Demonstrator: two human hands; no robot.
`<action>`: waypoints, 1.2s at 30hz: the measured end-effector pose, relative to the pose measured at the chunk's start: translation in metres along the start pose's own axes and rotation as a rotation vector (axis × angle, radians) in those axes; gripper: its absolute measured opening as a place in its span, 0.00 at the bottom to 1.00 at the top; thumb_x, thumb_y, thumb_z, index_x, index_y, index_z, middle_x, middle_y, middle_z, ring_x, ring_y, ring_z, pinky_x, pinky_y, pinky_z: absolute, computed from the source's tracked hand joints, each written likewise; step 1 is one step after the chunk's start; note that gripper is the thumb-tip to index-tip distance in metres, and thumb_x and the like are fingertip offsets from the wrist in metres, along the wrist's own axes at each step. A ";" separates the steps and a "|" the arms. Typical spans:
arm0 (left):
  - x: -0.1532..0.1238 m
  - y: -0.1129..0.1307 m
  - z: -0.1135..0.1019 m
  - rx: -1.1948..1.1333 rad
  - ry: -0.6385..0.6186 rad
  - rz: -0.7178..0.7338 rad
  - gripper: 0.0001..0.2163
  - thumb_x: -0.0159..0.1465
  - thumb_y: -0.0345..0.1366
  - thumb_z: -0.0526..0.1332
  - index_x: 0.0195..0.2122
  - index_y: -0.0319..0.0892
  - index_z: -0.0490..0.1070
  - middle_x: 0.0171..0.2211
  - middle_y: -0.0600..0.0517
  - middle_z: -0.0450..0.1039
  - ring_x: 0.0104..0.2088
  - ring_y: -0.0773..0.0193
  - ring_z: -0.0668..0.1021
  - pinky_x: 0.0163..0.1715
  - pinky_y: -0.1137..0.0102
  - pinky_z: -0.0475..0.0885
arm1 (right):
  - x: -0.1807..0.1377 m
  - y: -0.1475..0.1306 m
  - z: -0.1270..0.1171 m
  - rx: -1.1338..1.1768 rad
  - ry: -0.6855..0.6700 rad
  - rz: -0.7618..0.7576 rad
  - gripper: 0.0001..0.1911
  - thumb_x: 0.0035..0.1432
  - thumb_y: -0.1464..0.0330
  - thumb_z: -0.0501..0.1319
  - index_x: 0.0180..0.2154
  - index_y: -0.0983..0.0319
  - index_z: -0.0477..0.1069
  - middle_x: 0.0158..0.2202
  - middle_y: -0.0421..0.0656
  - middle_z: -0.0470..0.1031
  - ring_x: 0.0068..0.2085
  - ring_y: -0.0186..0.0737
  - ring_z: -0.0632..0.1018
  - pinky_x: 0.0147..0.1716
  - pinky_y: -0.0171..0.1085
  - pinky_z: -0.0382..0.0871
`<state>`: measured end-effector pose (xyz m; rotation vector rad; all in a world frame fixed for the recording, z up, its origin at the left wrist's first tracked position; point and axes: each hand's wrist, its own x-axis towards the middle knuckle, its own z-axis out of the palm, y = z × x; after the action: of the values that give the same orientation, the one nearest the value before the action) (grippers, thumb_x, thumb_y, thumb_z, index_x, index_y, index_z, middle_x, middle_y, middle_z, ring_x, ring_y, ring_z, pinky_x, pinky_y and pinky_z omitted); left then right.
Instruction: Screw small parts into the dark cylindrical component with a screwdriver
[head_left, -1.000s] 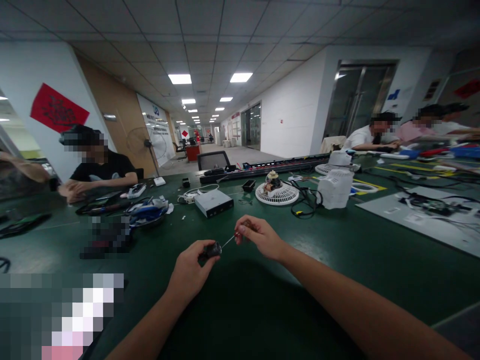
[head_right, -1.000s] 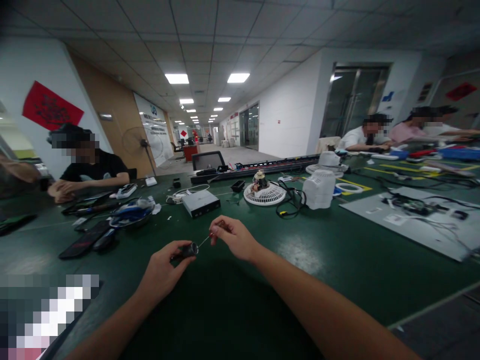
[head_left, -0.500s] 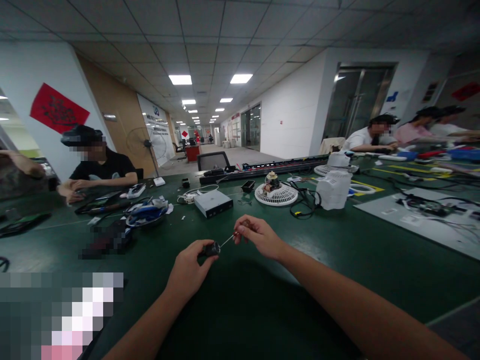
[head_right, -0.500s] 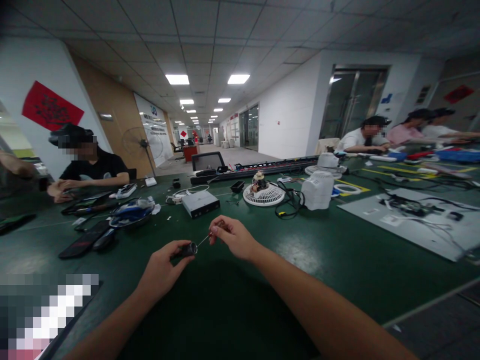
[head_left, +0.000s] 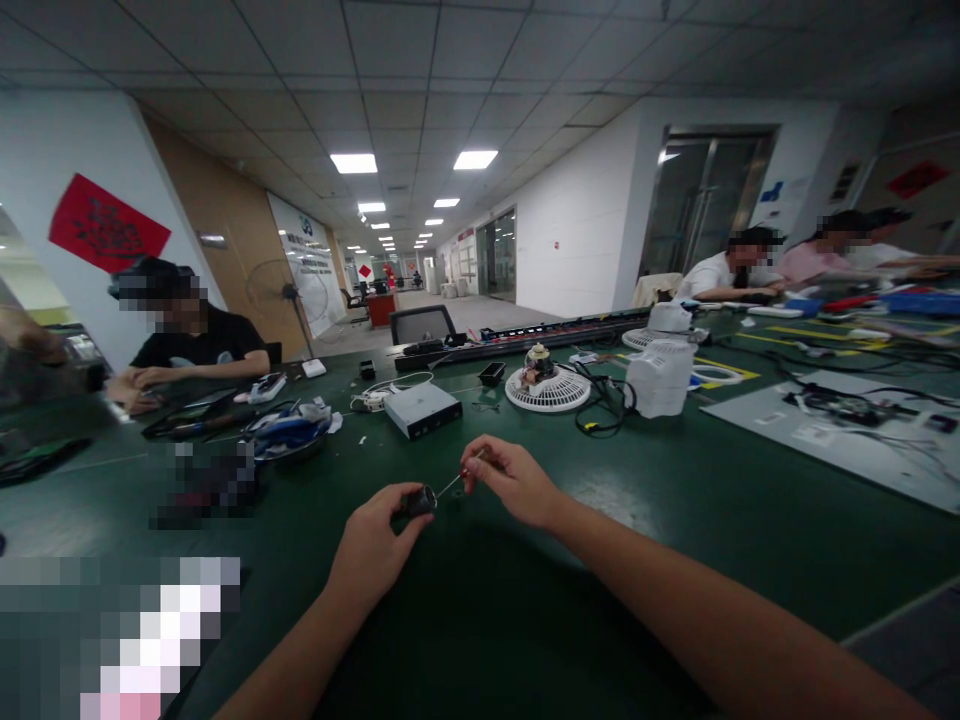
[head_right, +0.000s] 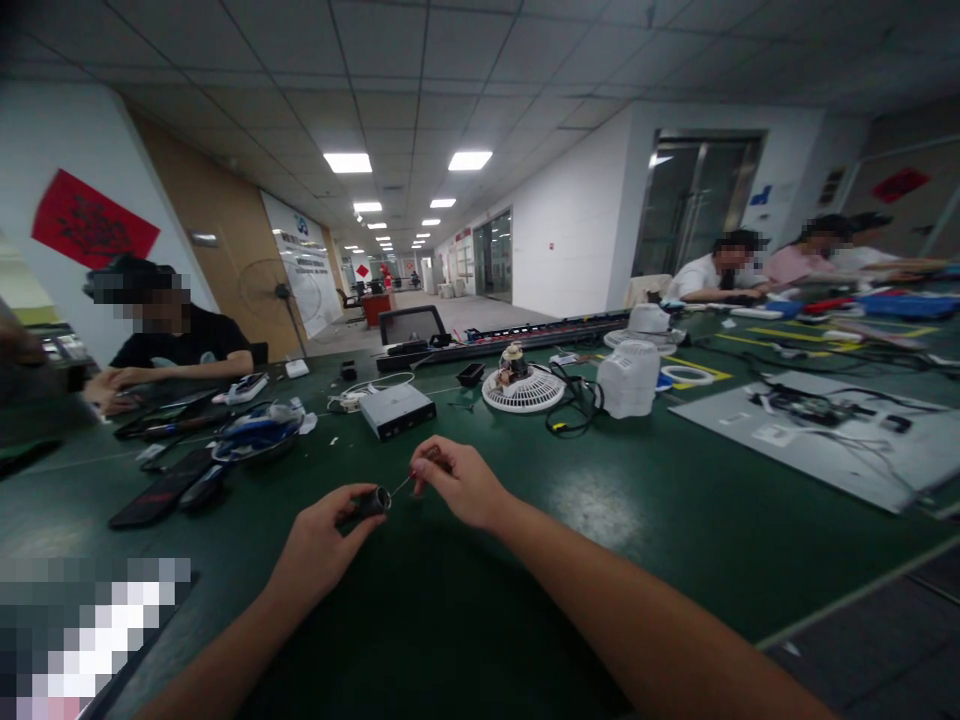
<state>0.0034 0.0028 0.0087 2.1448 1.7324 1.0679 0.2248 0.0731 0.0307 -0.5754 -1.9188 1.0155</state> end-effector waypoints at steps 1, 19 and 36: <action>0.000 0.000 0.000 0.006 -0.003 -0.002 0.13 0.61 0.37 0.64 0.48 0.46 0.74 0.44 0.50 0.79 0.43 0.56 0.81 0.45 0.60 0.76 | -0.001 -0.001 0.000 -0.035 0.020 -0.010 0.09 0.66 0.62 0.56 0.38 0.61 0.68 0.27 0.40 0.75 0.30 0.38 0.77 0.34 0.37 0.69; 0.001 -0.002 -0.002 0.077 -0.029 -0.064 0.13 0.60 0.37 0.63 0.47 0.47 0.75 0.45 0.49 0.79 0.45 0.54 0.80 0.47 0.57 0.75 | 0.009 0.036 -0.037 -0.987 -0.085 0.134 0.17 0.59 0.59 0.64 0.46 0.61 0.76 0.42 0.51 0.75 0.44 0.52 0.74 0.43 0.45 0.66; -0.002 0.007 0.001 0.042 -0.052 -0.030 0.13 0.60 0.37 0.63 0.47 0.47 0.74 0.44 0.51 0.79 0.42 0.56 0.81 0.43 0.61 0.76 | 0.004 0.016 -0.001 -0.651 -0.075 -0.047 0.12 0.60 0.74 0.62 0.45 0.60 0.77 0.40 0.45 0.80 0.44 0.43 0.76 0.44 0.42 0.69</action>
<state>0.0091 -0.0006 0.0117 2.1446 1.7722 0.9678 0.2236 0.0850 0.0199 -0.8534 -2.3173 0.3630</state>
